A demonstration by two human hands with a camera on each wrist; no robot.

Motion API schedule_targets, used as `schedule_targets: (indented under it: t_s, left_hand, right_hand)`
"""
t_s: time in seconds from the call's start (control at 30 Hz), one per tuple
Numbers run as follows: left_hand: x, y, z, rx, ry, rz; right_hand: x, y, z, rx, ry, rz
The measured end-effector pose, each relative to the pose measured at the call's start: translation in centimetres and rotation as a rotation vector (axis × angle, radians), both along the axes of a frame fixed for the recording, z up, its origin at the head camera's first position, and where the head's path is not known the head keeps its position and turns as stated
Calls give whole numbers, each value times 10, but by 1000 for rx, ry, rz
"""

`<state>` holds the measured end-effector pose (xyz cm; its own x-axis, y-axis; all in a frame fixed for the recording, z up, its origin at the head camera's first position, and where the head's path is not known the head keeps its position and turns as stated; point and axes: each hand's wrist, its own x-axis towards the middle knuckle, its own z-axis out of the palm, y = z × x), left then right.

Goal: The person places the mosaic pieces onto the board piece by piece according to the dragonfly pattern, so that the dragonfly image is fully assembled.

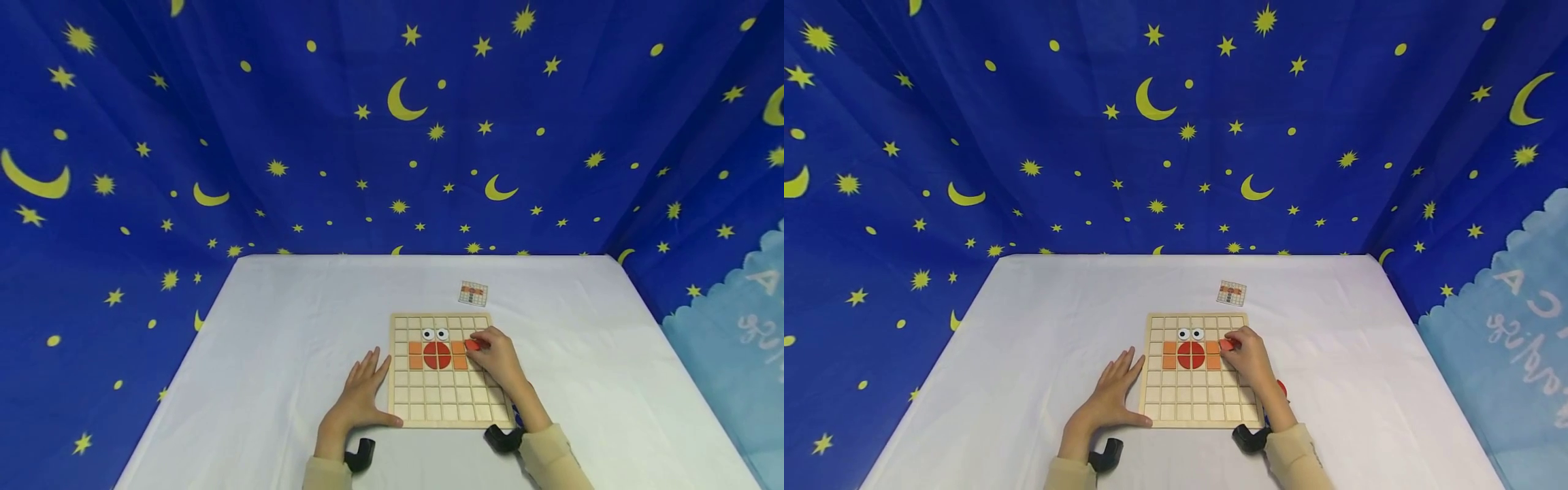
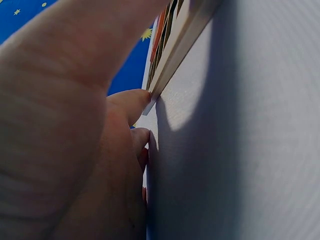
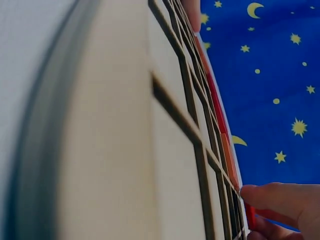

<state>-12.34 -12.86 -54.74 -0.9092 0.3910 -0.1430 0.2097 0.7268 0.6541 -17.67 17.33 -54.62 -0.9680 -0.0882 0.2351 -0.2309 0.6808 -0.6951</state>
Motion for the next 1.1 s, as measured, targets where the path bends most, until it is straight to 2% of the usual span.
schedule_targets:
  t_s: [0.13,0.4,0.63,0.93,1.1]
  left_hand:
    - [-1,1,3,-14,-12,5]
    - [-2,3,3,-16,-13,-4]
    - [-1,3,6,0,2,-7]
    - [1,4,5,-3,-15,-10]
    - [0,1,3,-10,-14,-2]
  right_hand:
    - [0,1,-1,4,-10,6]
    - [1,4,-2,8,37,11]
    - [3,7,0,-14,6,23]
    - [20,42,11,26,-45,-84]
    - [35,67,14,83,-91,-104]
